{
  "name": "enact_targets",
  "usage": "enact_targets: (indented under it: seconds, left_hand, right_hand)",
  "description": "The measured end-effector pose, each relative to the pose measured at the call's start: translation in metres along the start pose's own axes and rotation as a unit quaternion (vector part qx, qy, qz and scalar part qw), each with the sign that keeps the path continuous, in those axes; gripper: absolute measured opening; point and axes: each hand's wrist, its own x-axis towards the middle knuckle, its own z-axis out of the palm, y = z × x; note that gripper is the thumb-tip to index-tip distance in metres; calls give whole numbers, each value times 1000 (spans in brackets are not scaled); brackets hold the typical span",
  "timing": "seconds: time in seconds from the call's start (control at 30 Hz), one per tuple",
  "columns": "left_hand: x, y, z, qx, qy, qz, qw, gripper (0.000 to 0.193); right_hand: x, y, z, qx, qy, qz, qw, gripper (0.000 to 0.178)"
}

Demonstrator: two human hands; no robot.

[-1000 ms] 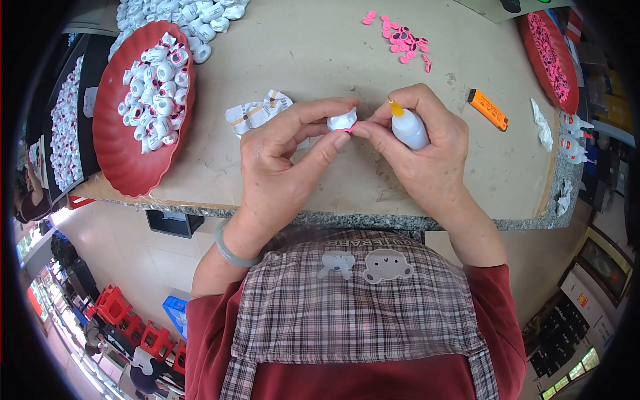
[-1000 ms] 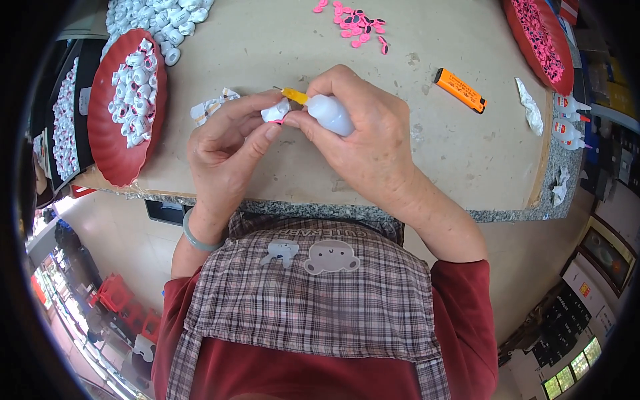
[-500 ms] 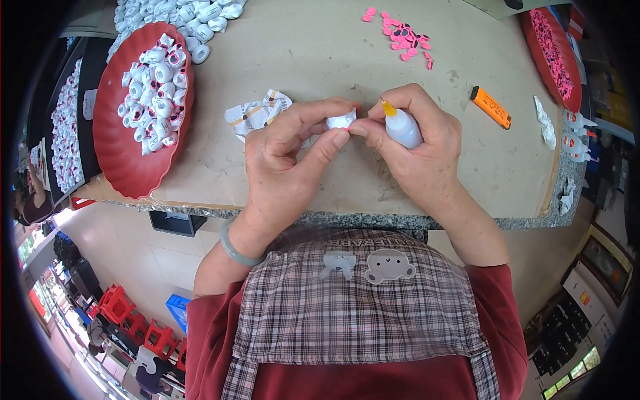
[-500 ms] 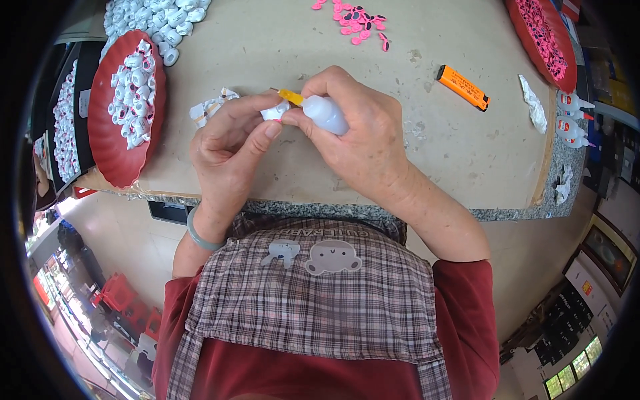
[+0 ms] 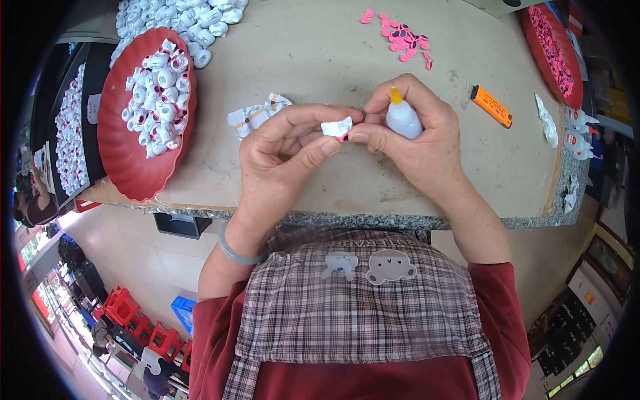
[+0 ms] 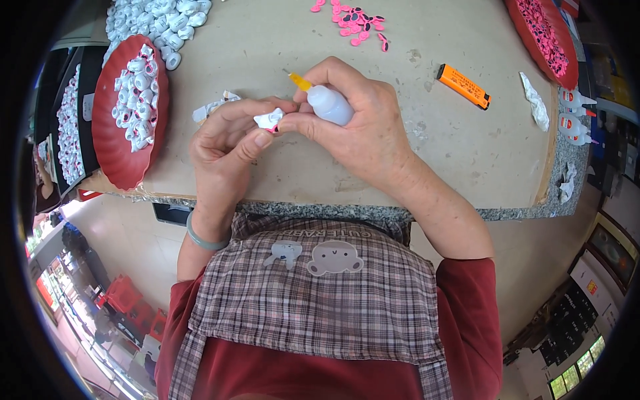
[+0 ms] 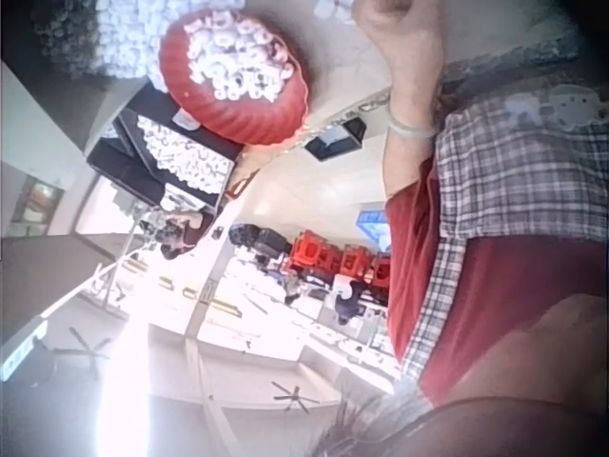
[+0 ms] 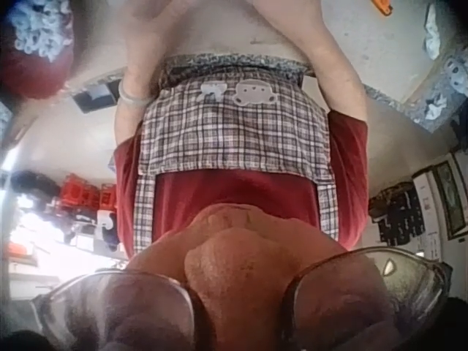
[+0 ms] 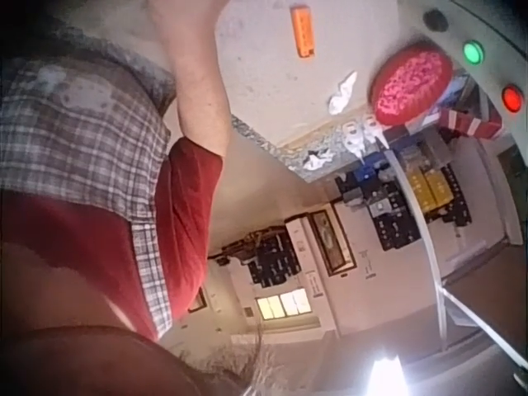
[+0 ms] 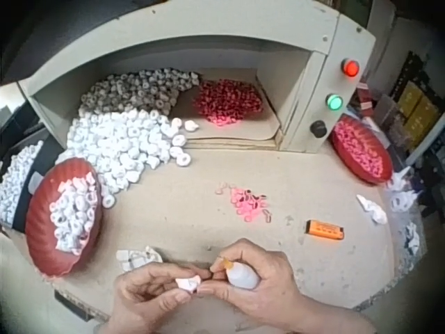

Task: The person assembles small white cat-shaped toy parts by applying glue from a bottle and attaching the components by hand.

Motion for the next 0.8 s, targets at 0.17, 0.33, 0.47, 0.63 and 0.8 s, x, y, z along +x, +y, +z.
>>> enact_targets:
  seconds: [0.17, 0.33, 0.47, 0.63, 0.8]
  left_hand:
    - [1, -3, -7, -156, -44, -62, 985, 27]
    - [-2, -2, -6, -292, -53, -119, 948, 30]
    - [-1, -4, -6, -348, -72, -128, 926, 32]
    - [-2, -1, -1, -324, -19, -131, 937, 34]
    - [0, 1, -5, -285, -39, -114, 951, 28]
  right_hand:
    - [2, -11, -9, 167, 11, 57, 984, 10]
    - [3, -7, -10, 187, 17, 58, 981, 10]
    - [5, -4, -14, 183, 15, 64, 981, 10]
    - [6, -3, -15, 181, 23, 67, 981, 11]
    - [5, -3, -17, 191, 27, 90, 977, 12]
